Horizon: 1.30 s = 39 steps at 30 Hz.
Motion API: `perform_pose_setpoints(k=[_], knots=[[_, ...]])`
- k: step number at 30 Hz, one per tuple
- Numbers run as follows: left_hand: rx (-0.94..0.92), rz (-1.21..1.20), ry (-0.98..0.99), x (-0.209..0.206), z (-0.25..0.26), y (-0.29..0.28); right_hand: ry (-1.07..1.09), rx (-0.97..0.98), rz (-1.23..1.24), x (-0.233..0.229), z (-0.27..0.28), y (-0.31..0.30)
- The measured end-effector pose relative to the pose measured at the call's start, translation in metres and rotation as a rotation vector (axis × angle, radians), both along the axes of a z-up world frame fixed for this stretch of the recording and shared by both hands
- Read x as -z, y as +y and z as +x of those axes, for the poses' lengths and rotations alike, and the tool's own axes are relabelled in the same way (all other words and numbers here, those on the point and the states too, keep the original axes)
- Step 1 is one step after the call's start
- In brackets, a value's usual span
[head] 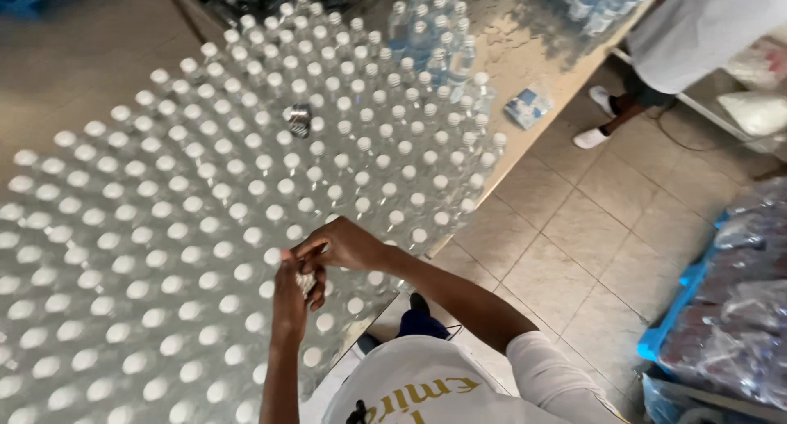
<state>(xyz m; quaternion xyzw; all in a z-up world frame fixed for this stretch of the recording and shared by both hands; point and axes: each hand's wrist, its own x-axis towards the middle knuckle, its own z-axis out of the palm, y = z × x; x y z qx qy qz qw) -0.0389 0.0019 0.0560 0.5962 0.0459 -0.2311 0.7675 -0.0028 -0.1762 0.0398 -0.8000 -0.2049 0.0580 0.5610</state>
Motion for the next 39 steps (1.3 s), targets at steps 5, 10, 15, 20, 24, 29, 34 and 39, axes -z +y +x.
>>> perform_pose_setpoints(k=[5,10,15,20,24,29,34,39], knots=[[-0.010,-0.004,0.039,0.000,-0.008,0.023,0.017,-0.034,-0.005,0.010,-0.005,0.019],[-0.060,-0.033,0.097,0.014,-0.005,0.036,0.100,-0.068,-0.029,-0.002,0.010,0.024],[-0.152,-0.052,0.115,0.023,0.012,0.042,0.109,-0.042,-0.012,-0.011,0.060,0.014],[-0.247,-0.057,0.100,0.023,0.041,0.041,0.037,-0.013,-0.036,0.009,0.132,0.017],[-0.299,-0.028,0.078,0.029,0.068,0.036,0.013,-0.102,-0.146,0.018,0.163,0.031],[-0.352,-0.042,0.093,0.039,0.092,0.027,-0.029,-0.227,-0.263,0.017,0.169,0.031],[-0.295,-0.077,0.121,0.041,0.105,0.011,-0.085,-0.307,-0.433,0.000,0.171,0.014],[-0.298,-0.069,0.151,0.049,0.103,0.010,-0.168,-0.351,-0.407,0.035,0.186,0.002]])
